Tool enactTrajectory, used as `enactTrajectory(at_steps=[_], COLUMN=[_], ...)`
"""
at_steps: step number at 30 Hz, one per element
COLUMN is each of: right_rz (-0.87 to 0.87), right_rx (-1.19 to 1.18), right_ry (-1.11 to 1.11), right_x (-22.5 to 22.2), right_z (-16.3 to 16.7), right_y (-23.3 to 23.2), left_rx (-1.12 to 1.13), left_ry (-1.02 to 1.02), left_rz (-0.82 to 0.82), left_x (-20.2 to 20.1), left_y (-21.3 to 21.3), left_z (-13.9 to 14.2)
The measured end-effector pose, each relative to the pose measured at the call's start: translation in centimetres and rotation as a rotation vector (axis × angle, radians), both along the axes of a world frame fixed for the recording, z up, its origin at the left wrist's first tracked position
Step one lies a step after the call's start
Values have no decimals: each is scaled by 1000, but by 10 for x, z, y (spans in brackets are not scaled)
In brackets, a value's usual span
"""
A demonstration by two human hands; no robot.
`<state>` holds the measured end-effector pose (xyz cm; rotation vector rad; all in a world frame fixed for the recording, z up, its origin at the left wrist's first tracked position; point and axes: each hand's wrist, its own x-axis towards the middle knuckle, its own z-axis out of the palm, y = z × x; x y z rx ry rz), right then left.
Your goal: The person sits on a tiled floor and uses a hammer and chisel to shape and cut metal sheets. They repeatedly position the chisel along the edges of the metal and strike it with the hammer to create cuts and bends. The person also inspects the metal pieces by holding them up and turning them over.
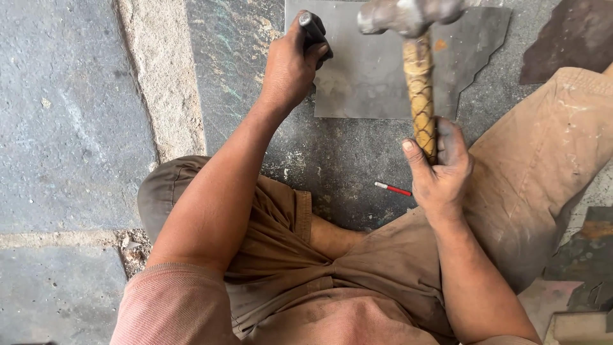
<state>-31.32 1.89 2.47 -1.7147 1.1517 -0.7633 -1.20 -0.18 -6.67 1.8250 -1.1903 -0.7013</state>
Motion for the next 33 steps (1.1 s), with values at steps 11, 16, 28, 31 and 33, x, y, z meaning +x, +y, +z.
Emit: enactTrajectory(at_steps=[11,16,28,31,33], right_rz=[15,-85,93,80,54], right_rx=[-152,-308,-445,-433,-330], right_ry=[-188,-252,394,265,217], right_x=[2,5,11,1,-5], right_z=[38,77,45,37,33], right_y=[21,29,1,5,11], left_rx=[-15,-42,-114,-11,54], left_ry=[-5,-194,-273,-119,-34], left_rz=[-3,-83,-127,-43,-31], left_x=[-5,-12,-23,-17,-17], left_y=[3,-1,4,4,9], left_z=[6,8,21,19,18])
